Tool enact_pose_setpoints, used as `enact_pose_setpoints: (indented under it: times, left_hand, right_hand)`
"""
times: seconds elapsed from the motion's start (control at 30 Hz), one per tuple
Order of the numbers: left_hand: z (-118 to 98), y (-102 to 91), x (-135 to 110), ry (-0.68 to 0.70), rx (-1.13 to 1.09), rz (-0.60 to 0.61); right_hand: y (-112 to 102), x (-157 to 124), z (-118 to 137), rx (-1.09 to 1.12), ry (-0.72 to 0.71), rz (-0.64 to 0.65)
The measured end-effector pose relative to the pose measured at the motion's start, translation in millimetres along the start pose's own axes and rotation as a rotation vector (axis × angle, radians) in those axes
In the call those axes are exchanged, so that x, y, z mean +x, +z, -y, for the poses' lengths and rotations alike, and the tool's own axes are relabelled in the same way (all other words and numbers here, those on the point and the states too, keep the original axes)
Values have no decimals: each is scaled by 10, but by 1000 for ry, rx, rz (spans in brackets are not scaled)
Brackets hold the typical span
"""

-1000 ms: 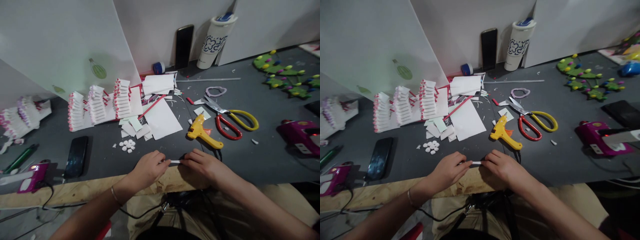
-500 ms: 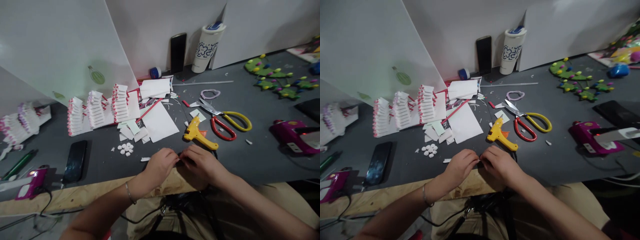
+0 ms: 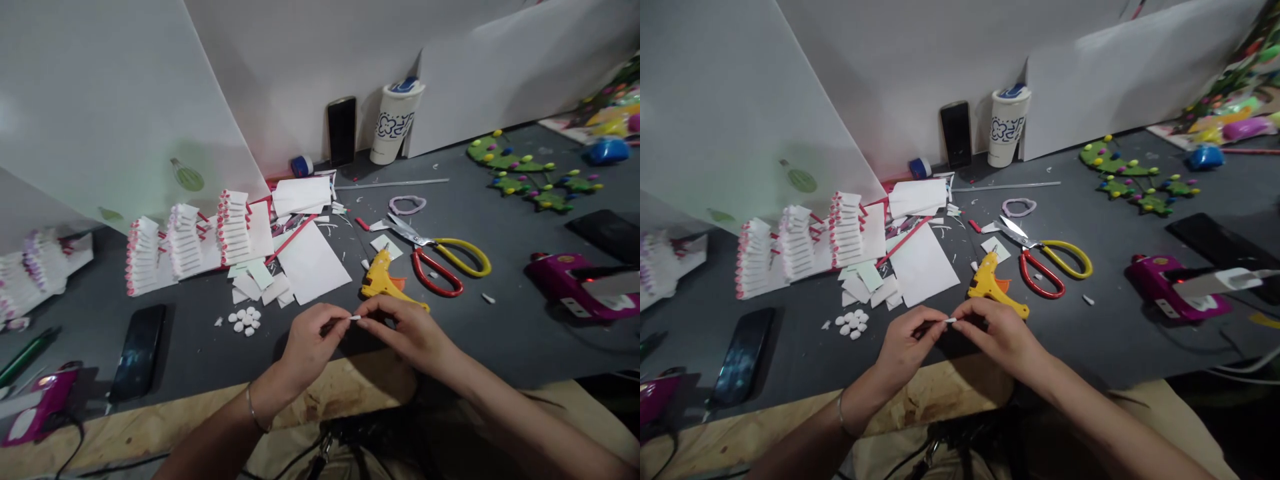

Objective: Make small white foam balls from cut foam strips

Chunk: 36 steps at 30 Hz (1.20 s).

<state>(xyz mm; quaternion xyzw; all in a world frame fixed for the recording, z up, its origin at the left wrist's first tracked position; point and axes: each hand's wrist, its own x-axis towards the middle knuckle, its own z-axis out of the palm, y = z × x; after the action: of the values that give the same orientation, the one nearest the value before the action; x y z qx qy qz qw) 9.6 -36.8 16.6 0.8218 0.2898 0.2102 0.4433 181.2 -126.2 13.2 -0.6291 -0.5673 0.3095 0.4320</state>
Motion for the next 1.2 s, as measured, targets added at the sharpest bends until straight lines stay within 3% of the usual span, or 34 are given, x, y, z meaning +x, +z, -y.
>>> enact_pose_setpoints:
  times: [0.17,0.4,0.8,0.97,1.2]
  left_hand:
    - [-17,9,-27,9,8,-61]
    - [-31,-6,-29,161,-16,-40]
    - [-30,31,-75,-30,-94,8]
    - [-70,15,-82,22,-131,32]
    - [-115,-31,-72,53,-196,77]
  right_hand:
    - [18,-27,13,-46,-86,-71]
    - [40,-78,74,-67,-153,-103]
    - [67,-139,65,-41,-224,-134]
    - [68,-170,64,-10,-203,-155]
    - [69,-192,74,51,-251,-91]
